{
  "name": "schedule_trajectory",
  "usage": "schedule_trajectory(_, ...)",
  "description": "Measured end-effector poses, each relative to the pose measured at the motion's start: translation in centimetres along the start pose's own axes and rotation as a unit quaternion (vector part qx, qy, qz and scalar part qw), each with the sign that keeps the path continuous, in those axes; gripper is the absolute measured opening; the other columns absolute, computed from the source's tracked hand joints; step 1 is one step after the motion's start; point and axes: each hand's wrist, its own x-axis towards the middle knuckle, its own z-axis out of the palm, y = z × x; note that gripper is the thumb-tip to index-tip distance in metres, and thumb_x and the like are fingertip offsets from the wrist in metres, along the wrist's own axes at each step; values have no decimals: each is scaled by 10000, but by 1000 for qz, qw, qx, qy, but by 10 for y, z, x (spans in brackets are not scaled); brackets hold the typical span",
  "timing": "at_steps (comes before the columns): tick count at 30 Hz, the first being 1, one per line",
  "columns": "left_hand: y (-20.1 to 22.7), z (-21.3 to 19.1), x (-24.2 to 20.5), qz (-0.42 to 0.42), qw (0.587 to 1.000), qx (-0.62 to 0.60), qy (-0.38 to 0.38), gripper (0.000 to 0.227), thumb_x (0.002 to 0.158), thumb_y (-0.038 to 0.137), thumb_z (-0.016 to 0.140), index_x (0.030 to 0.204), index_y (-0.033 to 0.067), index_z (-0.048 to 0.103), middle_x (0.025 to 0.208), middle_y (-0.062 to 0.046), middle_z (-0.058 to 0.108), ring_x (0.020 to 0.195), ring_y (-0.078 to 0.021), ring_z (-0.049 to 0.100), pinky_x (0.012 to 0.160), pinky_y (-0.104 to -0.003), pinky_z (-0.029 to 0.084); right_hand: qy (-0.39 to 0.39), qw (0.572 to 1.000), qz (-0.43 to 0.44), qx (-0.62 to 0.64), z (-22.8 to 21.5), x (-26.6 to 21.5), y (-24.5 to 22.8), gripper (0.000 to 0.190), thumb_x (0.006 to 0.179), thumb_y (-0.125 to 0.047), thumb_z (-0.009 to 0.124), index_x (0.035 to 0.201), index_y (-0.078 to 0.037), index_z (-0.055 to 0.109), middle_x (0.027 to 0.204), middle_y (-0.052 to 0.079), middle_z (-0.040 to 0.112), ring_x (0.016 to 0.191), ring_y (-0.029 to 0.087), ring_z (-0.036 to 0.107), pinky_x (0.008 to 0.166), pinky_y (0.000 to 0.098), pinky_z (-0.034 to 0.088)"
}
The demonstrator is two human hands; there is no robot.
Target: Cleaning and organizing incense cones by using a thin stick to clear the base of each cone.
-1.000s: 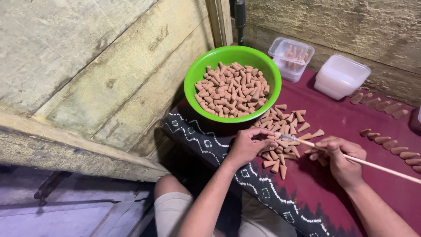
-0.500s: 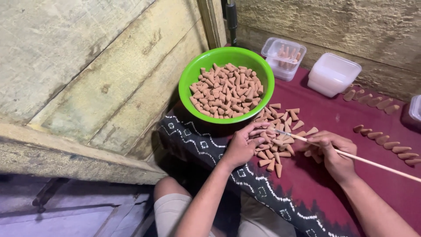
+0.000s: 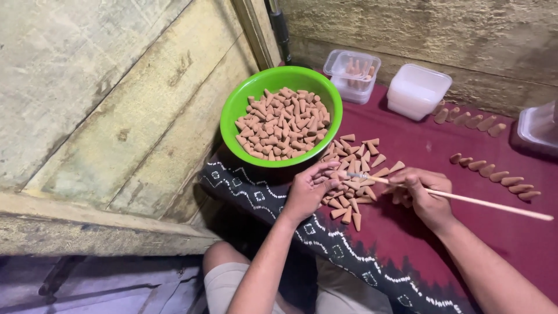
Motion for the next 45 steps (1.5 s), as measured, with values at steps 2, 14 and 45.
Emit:
schedule_trajectory(2, 1, 4, -2, -28, 1000, -2, 6, 384, 883, 36, 786, 1258, 60, 706, 938, -137, 744, 742, -134, 729, 534, -209, 610, -14, 1000, -4, -2, 8, 2, -5, 400, 1055, -250, 559, 849, 23, 766, 695, 173, 742, 399, 175, 652, 305, 242, 456)
schedule_trajectory(14, -12, 6, -3, -85, 995, -14, 51, 356, 767, 130, 907, 1067, 26, 745, 742, -97, 683, 583, -100, 689, 331, -151, 486, -14, 1000, 2, -21, 0, -2, 5, 509, 1092, -257, 494, 729, 3, 738, 518, 137, 661, 340, 161, 588, 285, 232, 428)
schedule_trajectory(45, 34, 12, -8, -124, 990, 61, 21, 263, 782, 34, 834, 1012, -15, 715, 924, -138, 762, 846, -173, 759, 775, -228, 659, -17, 1000, 14, -18, -3, -10, 5, 345, 1040, -288, 575, 983, 5, 748, 906, 185, 775, 612, 211, 785, 462, 222, 689)
